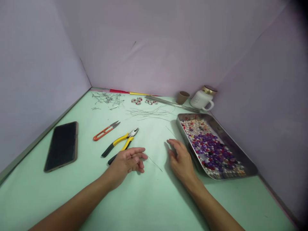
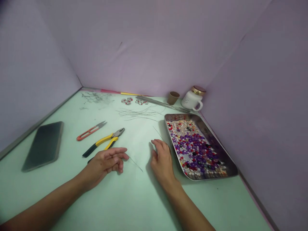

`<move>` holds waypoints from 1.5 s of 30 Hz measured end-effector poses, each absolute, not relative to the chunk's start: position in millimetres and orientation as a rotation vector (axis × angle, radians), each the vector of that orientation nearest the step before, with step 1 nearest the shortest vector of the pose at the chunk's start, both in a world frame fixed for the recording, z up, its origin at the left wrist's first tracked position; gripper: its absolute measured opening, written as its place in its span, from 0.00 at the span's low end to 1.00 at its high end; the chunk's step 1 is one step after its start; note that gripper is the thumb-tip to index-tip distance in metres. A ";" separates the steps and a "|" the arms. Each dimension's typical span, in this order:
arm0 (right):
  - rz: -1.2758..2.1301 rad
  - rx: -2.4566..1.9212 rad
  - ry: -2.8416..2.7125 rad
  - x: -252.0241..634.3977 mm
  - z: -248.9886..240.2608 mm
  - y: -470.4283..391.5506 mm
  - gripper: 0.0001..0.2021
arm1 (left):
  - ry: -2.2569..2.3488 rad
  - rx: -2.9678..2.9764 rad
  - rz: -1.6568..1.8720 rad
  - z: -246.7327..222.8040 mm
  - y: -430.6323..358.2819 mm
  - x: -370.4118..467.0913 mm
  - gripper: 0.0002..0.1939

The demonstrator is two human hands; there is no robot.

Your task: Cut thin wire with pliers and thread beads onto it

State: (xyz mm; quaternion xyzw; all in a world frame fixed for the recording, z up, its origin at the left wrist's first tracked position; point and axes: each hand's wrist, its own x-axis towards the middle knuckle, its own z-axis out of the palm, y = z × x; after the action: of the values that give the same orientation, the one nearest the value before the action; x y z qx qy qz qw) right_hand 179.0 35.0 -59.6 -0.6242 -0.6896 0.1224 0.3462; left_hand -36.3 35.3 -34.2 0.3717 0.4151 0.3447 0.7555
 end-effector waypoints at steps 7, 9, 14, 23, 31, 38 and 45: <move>0.395 -1.585 -1.755 176.3 -53.3 29.1 0.14 | 0.925 0.816 0.767 -35.1 35.1 -34.9 0.18; 0.481 -1.577 -1.748 174.3 -45.8 27.9 0.12 | 0.953 0.816 0.769 -34.9 34.8 -33.3 0.20; 0.583 -1.529 -1.778 165.7 -20.5 38.0 0.11 | 0.948 0.862 0.754 -38.3 32.5 -29.7 0.25; 0.587 -1.600 -1.791 149.9 -0.9 71.0 0.08 | 1.021 1.178 0.817 -47.8 26.1 -31.7 0.12; 0.700 -1.812 -2.238 162.1 -4.9 27.5 0.06 | 1.750 2.316 1.062 -16.1 33.0 -63.0 0.11; 0.529 -1.751 -2.365 156.0 -26.1 2.4 0.07 | 2.059 2.455 0.157 -13.6 44.0 -59.6 0.14; 0.188 -1.812 -2.370 164.4 -33.9 5.9 0.08 | 1.981 2.525 -0.081 -16.3 49.0 -59.3 0.14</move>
State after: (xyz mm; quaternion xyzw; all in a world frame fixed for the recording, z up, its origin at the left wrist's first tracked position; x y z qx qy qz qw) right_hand 164.4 5.9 -33.9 -0.6044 -0.7906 0.0626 0.0760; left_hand -59.3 49.0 -16.3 0.7861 0.6166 -0.0251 -0.0344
